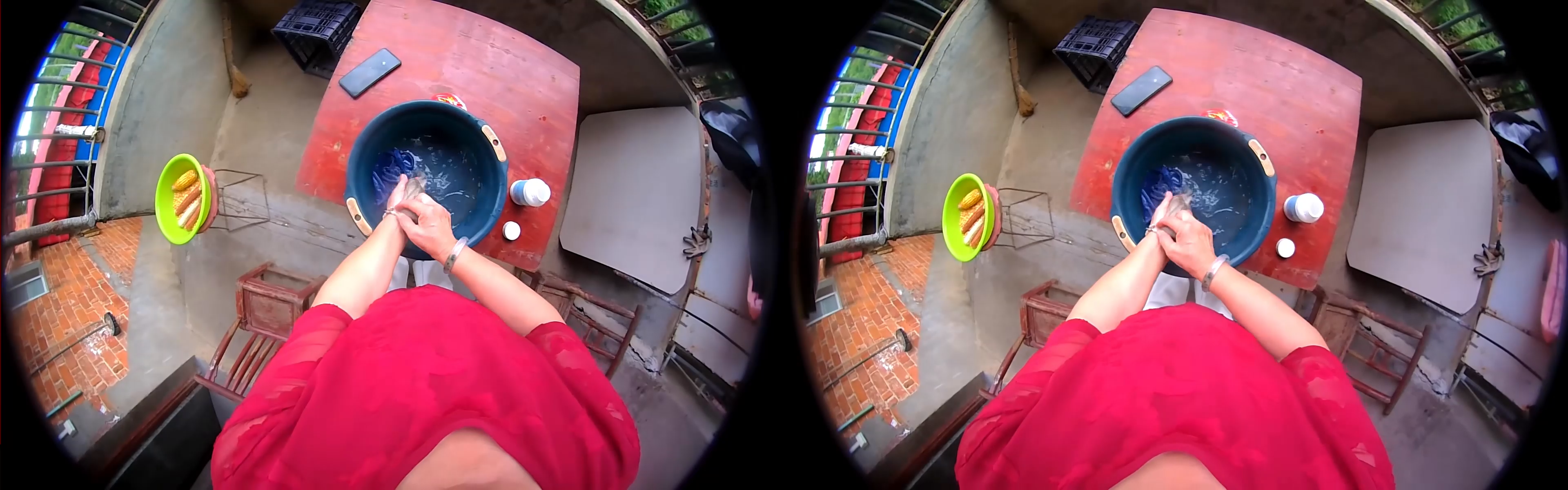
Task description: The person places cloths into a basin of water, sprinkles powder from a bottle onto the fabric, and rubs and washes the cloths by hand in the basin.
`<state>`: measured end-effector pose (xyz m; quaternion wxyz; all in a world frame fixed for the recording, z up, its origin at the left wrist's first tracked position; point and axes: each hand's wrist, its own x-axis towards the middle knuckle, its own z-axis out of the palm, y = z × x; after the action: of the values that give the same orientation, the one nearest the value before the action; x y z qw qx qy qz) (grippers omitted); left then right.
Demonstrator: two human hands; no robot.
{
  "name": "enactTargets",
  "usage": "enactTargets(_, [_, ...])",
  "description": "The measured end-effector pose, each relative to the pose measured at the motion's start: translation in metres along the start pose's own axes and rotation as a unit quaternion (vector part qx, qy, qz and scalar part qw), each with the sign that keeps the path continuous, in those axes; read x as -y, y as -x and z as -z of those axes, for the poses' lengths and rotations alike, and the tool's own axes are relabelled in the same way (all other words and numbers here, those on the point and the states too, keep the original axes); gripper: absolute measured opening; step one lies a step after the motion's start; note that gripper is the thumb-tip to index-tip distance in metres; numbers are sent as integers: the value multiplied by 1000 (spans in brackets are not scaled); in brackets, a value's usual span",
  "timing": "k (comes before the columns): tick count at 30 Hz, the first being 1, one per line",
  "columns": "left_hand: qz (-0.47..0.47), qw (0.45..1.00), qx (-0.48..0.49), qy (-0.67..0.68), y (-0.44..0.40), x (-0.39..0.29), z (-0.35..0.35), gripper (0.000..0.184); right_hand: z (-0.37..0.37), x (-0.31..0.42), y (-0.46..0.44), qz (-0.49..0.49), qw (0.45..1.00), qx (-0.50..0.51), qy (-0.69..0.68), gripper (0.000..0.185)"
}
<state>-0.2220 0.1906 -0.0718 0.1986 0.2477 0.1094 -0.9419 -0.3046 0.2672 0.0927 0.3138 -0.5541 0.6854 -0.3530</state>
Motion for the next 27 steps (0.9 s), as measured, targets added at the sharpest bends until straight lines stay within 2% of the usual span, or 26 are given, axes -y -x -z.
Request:
enactTargets(3, [-46, 968, -222, -105, 1, 18, -18, 44, -8, -15, -5, 31, 999, -41, 18, 14])
enactTargets(4, [-57, 967, -227, -102, 16, 23, -30, 40, -9, -24, -10, 16, 999, -34, 30, 13])
enactTargets(6, [-159, 934, -306, -95, 5, 37, -49, 36, -7, -42, -23, -31, 995, -43, 80, 15])
enactTargets(7, [-169, 911, -362, -108, 10, 42, -72, 31, -2, -46, -28, -50, 994, -40, 90, 17])
enactTargets(8, [-177, 913, -361, -71, 9, 46, -72, 41, 1, -47, -31, -77, 992, -40, 89, 16])
enactTargets(10, [-179, 896, -394, -103, 16, 47, -83, 39, 5, -41, -31, -102, 990, -25, 97, 18])
enactTargets(12, [-194, 909, -355, -101, 16, 45, -68, 35, -1, -31, -21, -34, 993, -32, 104, 19])
enactTargets(14, [-95, 955, -256, -118, 34, 38, -67, 41, -5, -14, -7, 34, 997, -14, 74, 17])
enactTargets(16, [4, 980, -149, -133, 44, 32, -69, 52, -10, -7, -1, 35, 996, -13, 86, 15])
enactTargets(17, [-3, 969, -193, -152, 41, 32, -61, 45, -10, -10, -2, 25, 996, -12, 82, 19])
enactTargets(20, [-188, 892, -353, -209, 20, 44, -55, 38, -5, -36, -22, -72, 988, 24, 131, 25])
enactTargets(21, [-177, 865, -420, -212, 25, 46, -75, 33, 1, -40, -25, -79, 988, 17, 128, 29])
enactTargets(22, [-184, 867, -424, -184, 16, 47, -68, 35, 3, -41, -28, -83, 987, 28, 137, 28])
enactTargets(24, [-158, 869, -411, -225, 26, 44, -80, 29, 2, -37, -26, -87, 987, 15, 135, 28])
enactTargets(26, [-160, 867, -391, -263, 29, 42, -74, 35, -3, -29, -15, -37, 991, 3, 126, 25])
enactTargets(27, [-98, 952, -214, -195, 8, 27, -5, 39, -8, -25, -10, 38, 996, -19, 72, 23])
